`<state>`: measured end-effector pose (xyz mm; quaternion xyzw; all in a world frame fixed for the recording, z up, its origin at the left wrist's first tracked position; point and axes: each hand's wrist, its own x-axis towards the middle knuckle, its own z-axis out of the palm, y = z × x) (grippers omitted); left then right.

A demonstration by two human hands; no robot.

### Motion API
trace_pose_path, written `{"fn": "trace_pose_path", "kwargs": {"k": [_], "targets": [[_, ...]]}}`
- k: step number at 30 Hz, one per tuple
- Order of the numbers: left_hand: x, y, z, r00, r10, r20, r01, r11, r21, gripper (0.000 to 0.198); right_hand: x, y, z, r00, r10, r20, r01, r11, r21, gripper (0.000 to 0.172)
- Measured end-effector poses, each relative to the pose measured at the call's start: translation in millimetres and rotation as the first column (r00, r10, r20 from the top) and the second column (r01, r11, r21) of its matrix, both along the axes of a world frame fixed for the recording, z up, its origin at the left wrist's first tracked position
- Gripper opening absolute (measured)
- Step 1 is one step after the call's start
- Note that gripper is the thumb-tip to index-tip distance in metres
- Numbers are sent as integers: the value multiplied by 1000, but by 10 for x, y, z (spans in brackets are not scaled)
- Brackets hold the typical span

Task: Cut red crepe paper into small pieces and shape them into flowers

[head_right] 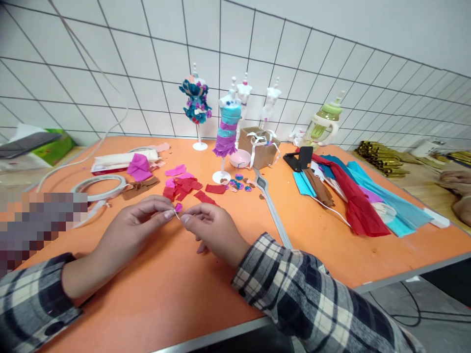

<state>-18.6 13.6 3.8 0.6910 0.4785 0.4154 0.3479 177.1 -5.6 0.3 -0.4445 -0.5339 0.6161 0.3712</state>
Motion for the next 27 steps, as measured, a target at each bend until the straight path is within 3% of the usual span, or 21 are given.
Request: {"fn": "trace_pose_path", "kwargs": {"k": [4,8,12,17,22,27], "targets": [[27,-14,34,997,-35,-69,41,995,87,25,3,16,-14,994,33,-109,-49,988,-144,38],[30,-27,31,995,-74,-65,80,992,97,26,17,29,-38,985,-6,-174,-33,975,-220,39],[-4,-66,39,982,-168,-91,182,966,183,24,62,58,-29,965,60,-254,-126,959,-252,42],[-66,-69,98,942,-259,-213,315,900,300,20,160,113,9,976,176,-127,-190,976,-105,47],[-61,-35,134,779,-570,-264,606,791,80,24,254,182,-4,900,427,84,-434,897,89,35],[-52,-38,88,718,-638,-279,659,751,-21,17,273,199,-61,858,431,280,-503,817,283,14]]}}
